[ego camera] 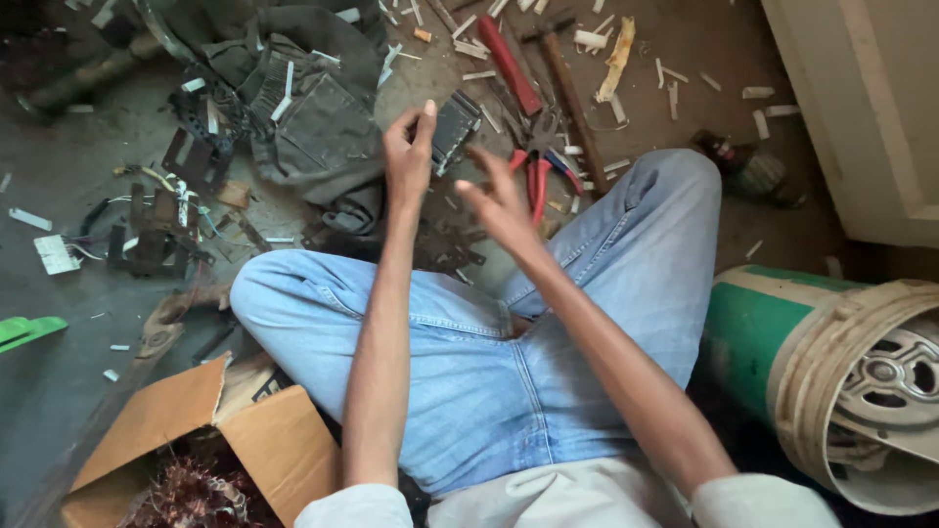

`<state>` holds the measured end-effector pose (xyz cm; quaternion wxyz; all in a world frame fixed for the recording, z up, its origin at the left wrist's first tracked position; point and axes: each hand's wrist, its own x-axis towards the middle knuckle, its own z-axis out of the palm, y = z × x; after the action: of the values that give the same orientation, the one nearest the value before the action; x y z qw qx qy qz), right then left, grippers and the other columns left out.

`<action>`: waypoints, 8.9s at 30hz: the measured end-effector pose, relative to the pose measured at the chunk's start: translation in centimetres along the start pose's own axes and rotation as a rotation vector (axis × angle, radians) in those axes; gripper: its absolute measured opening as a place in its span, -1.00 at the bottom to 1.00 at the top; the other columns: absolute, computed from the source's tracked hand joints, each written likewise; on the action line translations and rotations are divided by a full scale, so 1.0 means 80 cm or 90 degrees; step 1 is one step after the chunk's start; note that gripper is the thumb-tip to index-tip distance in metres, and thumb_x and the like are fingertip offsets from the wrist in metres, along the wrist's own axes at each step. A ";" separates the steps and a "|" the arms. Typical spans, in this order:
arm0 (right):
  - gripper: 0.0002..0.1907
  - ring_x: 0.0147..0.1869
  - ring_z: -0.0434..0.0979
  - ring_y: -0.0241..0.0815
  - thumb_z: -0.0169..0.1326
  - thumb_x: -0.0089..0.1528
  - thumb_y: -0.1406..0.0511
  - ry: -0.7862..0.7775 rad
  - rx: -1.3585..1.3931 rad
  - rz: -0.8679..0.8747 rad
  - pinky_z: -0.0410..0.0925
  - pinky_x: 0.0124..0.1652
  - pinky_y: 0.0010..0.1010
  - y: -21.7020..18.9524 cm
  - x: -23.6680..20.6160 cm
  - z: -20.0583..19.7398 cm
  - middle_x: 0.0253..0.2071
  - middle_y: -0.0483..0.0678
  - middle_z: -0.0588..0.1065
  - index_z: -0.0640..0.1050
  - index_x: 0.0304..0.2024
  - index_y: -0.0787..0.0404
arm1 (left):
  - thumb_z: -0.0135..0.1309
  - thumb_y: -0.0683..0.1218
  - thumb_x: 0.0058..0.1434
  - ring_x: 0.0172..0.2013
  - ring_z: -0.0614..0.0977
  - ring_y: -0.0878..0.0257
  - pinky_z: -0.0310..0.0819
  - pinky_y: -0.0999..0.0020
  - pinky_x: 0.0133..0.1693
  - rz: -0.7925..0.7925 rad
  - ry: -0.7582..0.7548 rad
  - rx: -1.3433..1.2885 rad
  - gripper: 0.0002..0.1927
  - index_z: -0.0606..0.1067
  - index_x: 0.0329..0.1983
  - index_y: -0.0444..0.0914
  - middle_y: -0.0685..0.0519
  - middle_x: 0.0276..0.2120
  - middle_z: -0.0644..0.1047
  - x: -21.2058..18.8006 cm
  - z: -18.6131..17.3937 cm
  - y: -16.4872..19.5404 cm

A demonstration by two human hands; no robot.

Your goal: The person sits on the floor of a cluttered workshop and uses red-handled pliers to pull and strip copper windings out of disassembled electric motor parts, dropping the extracted copper into a cardboard box beside them while other scrap metal parts lie scattered around.

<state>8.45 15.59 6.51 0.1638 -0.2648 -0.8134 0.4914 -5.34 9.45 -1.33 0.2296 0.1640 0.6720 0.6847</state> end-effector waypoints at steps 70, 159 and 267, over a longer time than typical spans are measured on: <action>-0.77 -0.36 0.47 -0.06 0.08 0.42 0.21 -0.147 -0.253 0.188 0.33 -0.31 -0.18 0.041 -0.011 -0.015 -0.41 0.10 0.47 0.56 -0.13 0.28 | 0.12 0.27 0.31 -0.58 0.16 0.39 -0.05 0.18 -0.49 -0.015 0.219 0.013 -0.30 0.16 -0.73 -0.22 0.20 -0.70 0.12 0.023 -0.028 -0.047; -0.79 -0.41 0.20 -0.28 -0.12 0.44 0.28 -0.063 0.985 0.502 0.25 -0.32 -0.43 -0.015 -0.002 0.057 -0.44 -0.14 0.29 0.35 -0.31 0.19 | 0.18 0.09 0.34 -0.63 0.32 0.46 0.05 0.42 -0.57 0.067 0.191 -0.108 -0.64 0.35 -0.19 -0.24 0.23 -0.61 0.32 -0.003 -0.005 -0.005; -0.70 -0.09 0.61 -0.03 -0.08 0.27 0.25 -0.441 0.211 0.556 0.50 -0.02 -0.16 0.031 0.009 0.057 -0.19 0.07 0.56 0.45 -0.01 0.29 | -0.37 0.46 0.39 -0.60 0.20 0.41 0.01 0.34 -0.50 -0.118 0.417 -0.210 -0.20 0.50 -0.30 -0.33 0.22 -0.68 0.16 0.012 -0.035 0.007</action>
<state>6.14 13.64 2.22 -0.2908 -0.3704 -0.5467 0.6923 -7.65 7.62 -0.96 0.0865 -0.1644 0.6025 0.7762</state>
